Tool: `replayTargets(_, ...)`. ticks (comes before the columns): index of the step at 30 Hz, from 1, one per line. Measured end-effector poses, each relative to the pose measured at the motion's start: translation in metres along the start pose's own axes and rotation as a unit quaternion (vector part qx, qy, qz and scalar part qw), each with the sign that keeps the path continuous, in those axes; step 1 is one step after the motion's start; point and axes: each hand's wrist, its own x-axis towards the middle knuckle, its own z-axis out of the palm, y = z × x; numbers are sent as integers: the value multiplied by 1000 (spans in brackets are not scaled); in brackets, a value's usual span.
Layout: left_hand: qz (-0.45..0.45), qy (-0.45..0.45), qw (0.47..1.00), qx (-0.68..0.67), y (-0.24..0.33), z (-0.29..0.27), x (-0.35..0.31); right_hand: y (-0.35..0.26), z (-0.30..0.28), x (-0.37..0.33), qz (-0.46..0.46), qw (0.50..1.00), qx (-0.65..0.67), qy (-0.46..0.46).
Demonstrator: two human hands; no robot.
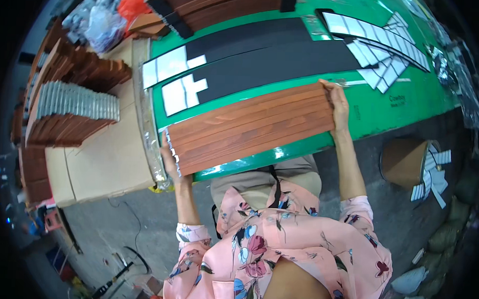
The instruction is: Manually assembling wood panels by applying small black components to the edges.
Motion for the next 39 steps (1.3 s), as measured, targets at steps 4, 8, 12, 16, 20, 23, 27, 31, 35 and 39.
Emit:
replayTargets(4, 69, -41, 996, 32, 7, 12, 2, -5, 4, 0, -16, 1000, -23, -8)
replayTargets(8, 11, -18, 998, 56, 11, 20, 4, -11, 0, 0, -5, 1000, 26, -13)
replayTargets(12, 45, -20, 999, -14, 20, 18, -2, -28, 5, 0, -53, 996, 64, -34)
replayTargets(16, 64, -32, 995, -64, 16, 10, 1, -11, 1, 1, -50, 998, -23, -16)
replayTargets(20, 21, -22, 998, -46, -6, -4, 8, 1, 4, -1, -6, 999, 26, -23)
replayTargets(23, 34, -57, 998, -19, -2, -15, 9, -1, 1, -1, 1, 1000, 6, -26)
replayTargets(27, 6, -159, 977, 143, 24, -27, 14, -17, -12, 1, 31, 990, 0, -136)
replayTargets(31, -112, -277, 930, 212, 53, -27, 21, -47, -35, 14, 71, 932, -131, -331)
replayTargets(35, -104, -361, 882, 285, 59, -37, 22, -71, -41, 26, 76, 827, -321, -455)
replayTargets(39, -127, -301, 914, 239, 56, -39, 18, -69, -34, 27, 49, 759, -435, -482)
